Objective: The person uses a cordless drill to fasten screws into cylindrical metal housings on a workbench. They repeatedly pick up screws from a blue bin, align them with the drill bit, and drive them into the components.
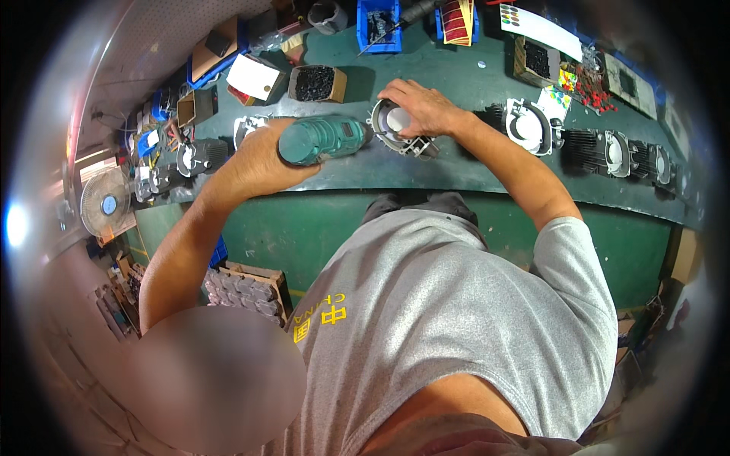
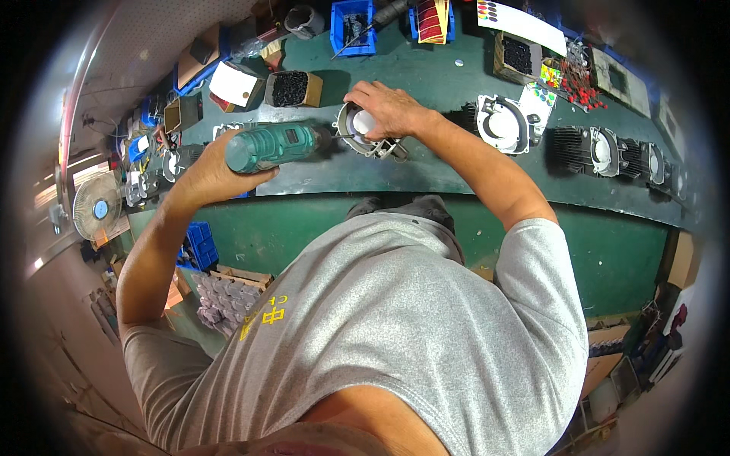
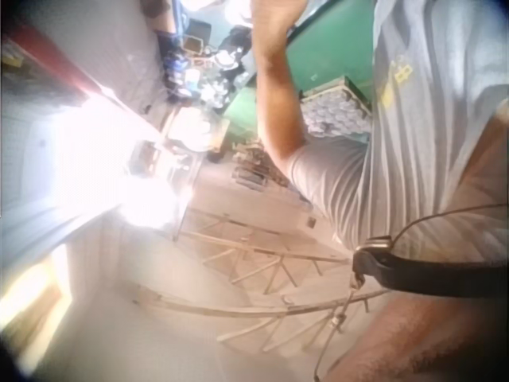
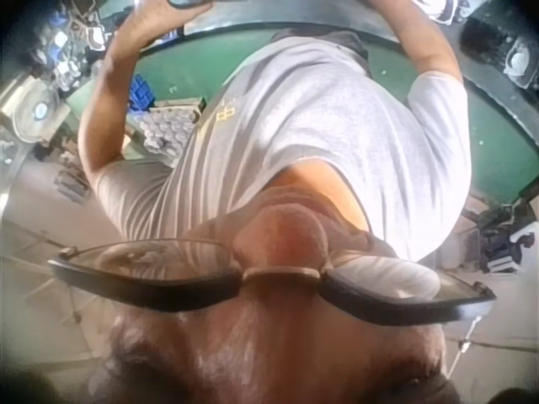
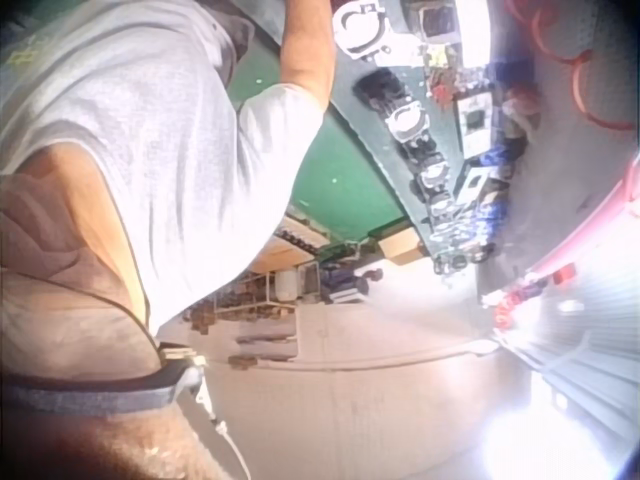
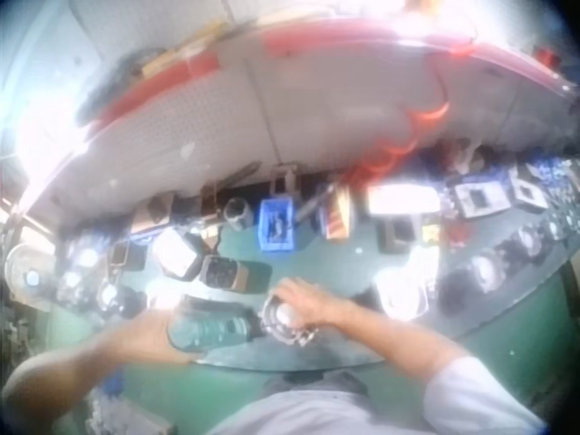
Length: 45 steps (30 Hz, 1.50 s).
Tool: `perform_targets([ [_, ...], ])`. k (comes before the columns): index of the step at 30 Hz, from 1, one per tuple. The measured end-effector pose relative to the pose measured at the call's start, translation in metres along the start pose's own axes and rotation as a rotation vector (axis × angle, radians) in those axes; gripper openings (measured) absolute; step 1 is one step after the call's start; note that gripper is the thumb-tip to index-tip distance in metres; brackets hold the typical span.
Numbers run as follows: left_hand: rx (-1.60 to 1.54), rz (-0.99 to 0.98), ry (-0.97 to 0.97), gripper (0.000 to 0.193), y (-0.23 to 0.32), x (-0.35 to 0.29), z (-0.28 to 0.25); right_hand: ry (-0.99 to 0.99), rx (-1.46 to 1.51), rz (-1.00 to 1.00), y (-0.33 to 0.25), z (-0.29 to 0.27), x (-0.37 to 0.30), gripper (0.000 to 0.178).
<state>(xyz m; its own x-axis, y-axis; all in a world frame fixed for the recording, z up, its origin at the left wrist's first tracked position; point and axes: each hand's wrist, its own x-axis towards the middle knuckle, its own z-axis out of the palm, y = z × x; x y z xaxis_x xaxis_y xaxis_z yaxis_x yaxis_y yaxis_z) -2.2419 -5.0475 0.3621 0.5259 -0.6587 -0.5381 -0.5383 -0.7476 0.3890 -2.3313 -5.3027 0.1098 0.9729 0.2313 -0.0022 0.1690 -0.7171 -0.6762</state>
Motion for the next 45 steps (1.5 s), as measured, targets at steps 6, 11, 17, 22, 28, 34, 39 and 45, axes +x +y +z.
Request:
perform_targets([
  [6, 0.035, 0.008, -0.081, 0.049, 0.010, -0.003, -0.004, -0.006, -0.011, 0.032, -0.003, -0.002, -0.002, 0.080],
  [11, 0.025, -0.014, 0.029, 0.054, -0.005, -0.014, 0.005, -0.014, -0.006, 0.033, -0.004, -0.003, -0.001, 0.080],
  [17, -0.116, -0.091, 0.061, 0.053, -0.015, -0.024, 0.012, -0.012, -0.006, 0.030, -0.005, -0.005, -0.002, 0.081],
  [22, -0.182, -0.141, 0.027, 0.047, -0.020, -0.024, 0.015, -0.004, -0.014, 0.021, -0.003, -0.001, -0.001, 0.082],
  [28, -0.304, -0.109, 0.047, 0.032, -0.013, -0.028, 0.016, -0.014, -0.023, 0.029, -0.004, -0.003, -0.001, 0.083],
  [34, -0.308, -0.056, 0.057, 0.030, -0.009, -0.033, 0.017, -0.020, -0.023, 0.028, -0.004, -0.004, -0.001, 0.084],
  [39, -0.430, -0.027, 0.034, 0.030, -0.013, -0.033, 0.029, -0.023, -0.022, 0.019, -0.005, -0.005, -0.001, 0.085],
  [45, -0.418, 0.026, 0.009, 0.025, -0.014, -0.030, 0.038, -0.030, 0.013, -0.032, 0.004, -0.004, 0.000, 0.085],
])
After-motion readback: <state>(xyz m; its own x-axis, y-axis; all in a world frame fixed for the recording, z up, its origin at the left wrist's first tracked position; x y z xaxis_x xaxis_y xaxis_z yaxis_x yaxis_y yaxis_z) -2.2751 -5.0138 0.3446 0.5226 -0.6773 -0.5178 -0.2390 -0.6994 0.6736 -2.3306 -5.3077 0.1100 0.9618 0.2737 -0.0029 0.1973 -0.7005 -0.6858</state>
